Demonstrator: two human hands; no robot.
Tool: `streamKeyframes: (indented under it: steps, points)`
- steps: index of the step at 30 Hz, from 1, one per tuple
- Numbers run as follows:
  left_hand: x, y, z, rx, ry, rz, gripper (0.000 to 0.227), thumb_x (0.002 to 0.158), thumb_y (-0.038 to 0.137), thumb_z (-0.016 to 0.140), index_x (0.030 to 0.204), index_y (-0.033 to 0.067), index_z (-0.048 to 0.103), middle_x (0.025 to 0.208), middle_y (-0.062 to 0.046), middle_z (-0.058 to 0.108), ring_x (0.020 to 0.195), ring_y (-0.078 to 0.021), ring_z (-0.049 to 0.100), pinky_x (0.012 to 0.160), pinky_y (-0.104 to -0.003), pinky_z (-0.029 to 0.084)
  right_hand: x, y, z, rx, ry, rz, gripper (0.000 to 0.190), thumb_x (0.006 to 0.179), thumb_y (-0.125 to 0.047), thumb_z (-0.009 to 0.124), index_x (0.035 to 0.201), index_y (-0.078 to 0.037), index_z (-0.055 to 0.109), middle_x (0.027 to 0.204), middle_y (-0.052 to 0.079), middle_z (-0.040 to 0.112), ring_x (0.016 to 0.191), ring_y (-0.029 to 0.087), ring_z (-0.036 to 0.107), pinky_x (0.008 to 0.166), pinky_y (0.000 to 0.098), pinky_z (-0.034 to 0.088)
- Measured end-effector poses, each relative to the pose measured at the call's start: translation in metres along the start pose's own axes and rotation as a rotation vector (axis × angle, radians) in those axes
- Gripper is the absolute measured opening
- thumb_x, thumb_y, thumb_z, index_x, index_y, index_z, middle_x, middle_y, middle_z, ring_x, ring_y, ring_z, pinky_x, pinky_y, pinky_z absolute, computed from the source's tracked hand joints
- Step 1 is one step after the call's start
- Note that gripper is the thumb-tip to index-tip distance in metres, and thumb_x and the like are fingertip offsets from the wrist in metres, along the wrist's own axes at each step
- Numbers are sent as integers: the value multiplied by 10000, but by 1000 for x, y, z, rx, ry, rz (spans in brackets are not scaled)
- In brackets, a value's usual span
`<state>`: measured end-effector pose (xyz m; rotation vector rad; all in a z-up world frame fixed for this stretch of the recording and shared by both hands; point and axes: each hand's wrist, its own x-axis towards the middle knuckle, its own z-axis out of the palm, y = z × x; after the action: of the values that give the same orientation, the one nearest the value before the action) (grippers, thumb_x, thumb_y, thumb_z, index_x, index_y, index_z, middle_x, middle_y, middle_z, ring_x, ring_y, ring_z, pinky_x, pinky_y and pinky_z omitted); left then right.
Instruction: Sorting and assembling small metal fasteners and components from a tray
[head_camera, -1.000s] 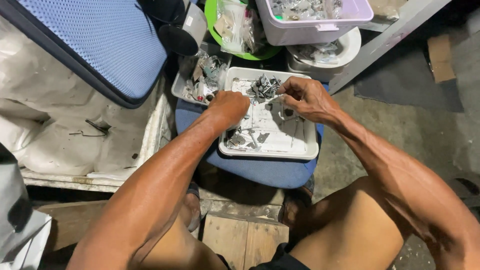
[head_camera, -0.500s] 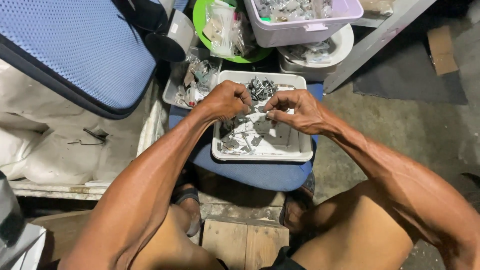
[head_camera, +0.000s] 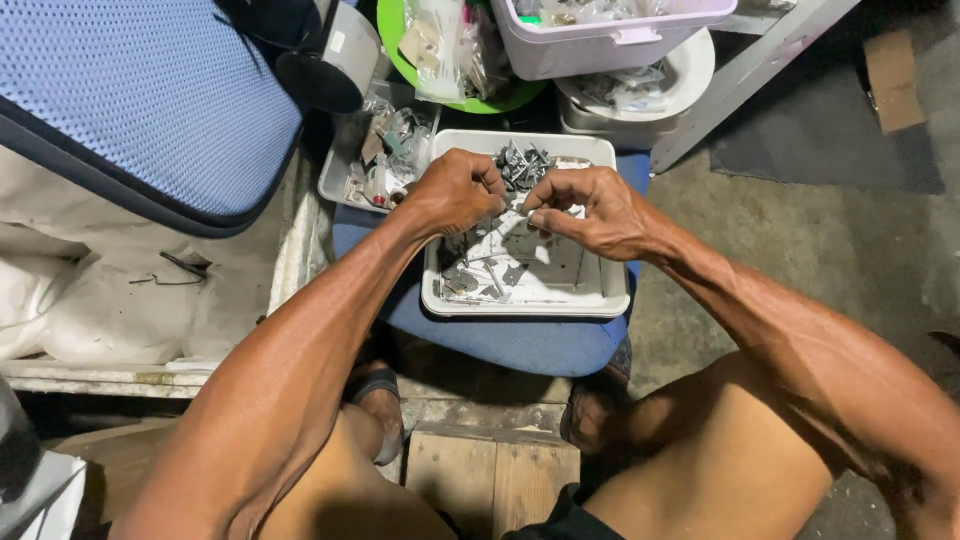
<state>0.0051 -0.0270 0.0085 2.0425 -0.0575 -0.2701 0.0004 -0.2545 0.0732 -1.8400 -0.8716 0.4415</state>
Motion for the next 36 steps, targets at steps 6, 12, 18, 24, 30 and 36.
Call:
streamKeyframes:
  steps: [6, 12, 18, 24, 30, 36]
  points:
    - [-3, 5, -2, -48, -6, 44, 151, 716, 83, 735, 837, 155, 789, 688, -81, 714, 645, -178, 673, 631, -308, 550, 2, -7, 2, -66, 12, 38, 112, 941, -12, 684, 1042, 4, 731, 782, 124, 736, 737, 189, 724, 723, 365, 595]
    - [-18, 36, -4, -193, -28, 150, 173, 798, -26, 705, 929, 54, 784, 740, -145, 743, 583, -148, 644, 605, -274, 557, 4, 9, 0, -105, 127, 50, 342, 923, -14, 712, 1249, 13, 611, 807, 137, 711, 708, 221, 714, 713, 375, 584]
    - [-30, 40, -11, -167, -53, 200, 254, 828, 39, 644, 1047, 33, 773, 790, -197, 748, 634, -193, 684, 643, -346, 586, 7, 18, -12, -174, 199, 30, 142, 947, -35, 711, 1073, 4, 659, 784, 137, 709, 698, 196, 705, 676, 337, 571]
    - [4, -17, 14, 450, -56, 233, 117, 861, 157, 666, 894, 94, 758, 788, -170, 750, 792, -393, 760, 761, -514, 590, 2, 53, -33, -539, 168, 31, 110, 918, -5, 717, 1025, -33, 727, 810, 148, 721, 775, 283, 725, 715, 388, 550]
    - [29, -38, 14, 632, -36, 300, 201, 864, 196, 621, 890, 44, 750, 783, -249, 719, 816, -473, 739, 764, -578, 594, -7, 64, -26, -958, -70, 97, 153, 815, -144, 819, 955, -96, 782, 855, 144, 745, 845, 317, 708, 761, 426, 549]
    - [26, -25, 5, 510, 64, 235, 210, 899, 239, 623, 908, 61, 733, 773, -227, 713, 813, -475, 740, 746, -577, 587, -13, 111, -32, -1003, -83, 39, 272, 763, -255, 807, 982, -112, 733, 953, 117, 716, 951, 358, 660, 799, 504, 483]
